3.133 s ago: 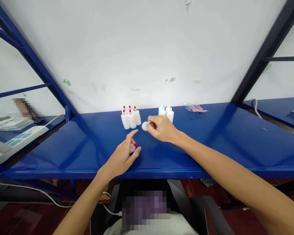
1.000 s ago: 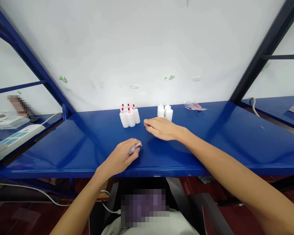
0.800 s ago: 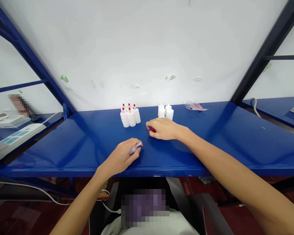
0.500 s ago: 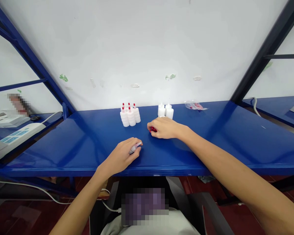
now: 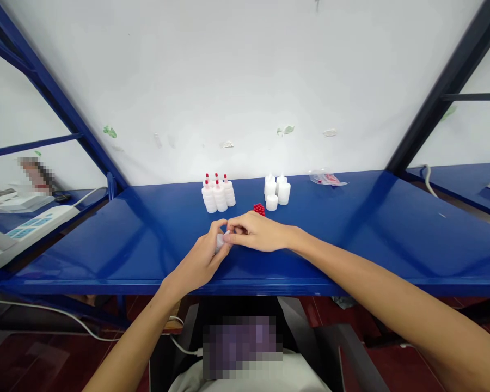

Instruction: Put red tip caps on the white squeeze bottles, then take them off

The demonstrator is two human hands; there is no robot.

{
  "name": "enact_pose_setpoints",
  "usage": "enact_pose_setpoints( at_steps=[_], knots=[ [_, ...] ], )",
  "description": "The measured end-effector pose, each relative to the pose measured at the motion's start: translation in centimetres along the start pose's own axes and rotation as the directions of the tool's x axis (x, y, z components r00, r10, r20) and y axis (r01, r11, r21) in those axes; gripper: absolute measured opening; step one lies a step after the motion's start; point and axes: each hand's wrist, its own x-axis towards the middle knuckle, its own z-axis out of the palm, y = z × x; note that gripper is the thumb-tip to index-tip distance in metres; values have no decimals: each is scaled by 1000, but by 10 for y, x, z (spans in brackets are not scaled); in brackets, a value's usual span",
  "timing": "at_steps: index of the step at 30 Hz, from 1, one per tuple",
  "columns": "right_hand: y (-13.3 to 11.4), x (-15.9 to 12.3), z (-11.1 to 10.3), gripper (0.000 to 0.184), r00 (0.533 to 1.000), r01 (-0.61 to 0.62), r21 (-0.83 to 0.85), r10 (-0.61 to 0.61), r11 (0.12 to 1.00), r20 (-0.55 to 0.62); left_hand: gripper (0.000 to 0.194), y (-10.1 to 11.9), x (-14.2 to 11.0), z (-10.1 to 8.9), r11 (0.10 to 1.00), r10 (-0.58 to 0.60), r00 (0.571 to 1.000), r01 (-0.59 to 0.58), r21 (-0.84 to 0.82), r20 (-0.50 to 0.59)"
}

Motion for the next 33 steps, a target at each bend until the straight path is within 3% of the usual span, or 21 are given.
enact_pose_setpoints(
  at_steps=[3,5,8,10,12,14,16,20,25,29,31,33],
  knots=[
    [-1,1,6,28,994,23,31,-19,999,-104,53,-1,0,1,1000,-13,1000,13,-22,-15],
    [1,-1,2,24,971,-19,14,21,1000,-236,57,-2,0,3,999,-38,999,38,5,-13],
    [8,-4,-14,21,867,-177,-114,100,978,-487,48,-4,0,3,995,-71,997,72,68,-15],
    [15,-5,-28,21,792,-346,-263,130,901,-596,35,-4,1,3,992,-62,998,63,105,-14],
    [23,-7,-40,22,741,-519,-390,174,761,-648,23,-4,3,2,988,-34,999,34,148,-3],
    [30,-9,-50,26,704,-641,-451,241,621,-669,29,-4,4,2,981,-1,1000,0,192,4],
    [34,-11,-55,30,669,-711,-463,309,529,-676,34,-4,4,2,974,25,1000,-25,226,5],
    [38,-13,-58,34,630,-769,-460,403,444,-664,38,-2,4,2,961,51,998,-58,270,32],
    [45,-11,-55,39,620,-784,-480,447,394,-645,36,1,2,0,960,21,999,-33,280,46],
    [40,-12,-55,42,603,-789,-458,371,410,-706,21,3,0,-2,971,-18,997,0,239,73],
    [28,-14,-53,40,677,-696,-476,270,538,-685,14,3,0,-1,977,-25,998,14,213,50],
    [13,-14,-45,36,825,-467,-523,138,713,-548,11,1,0,0,982,-27,1000,24,189,11]
  ],
)
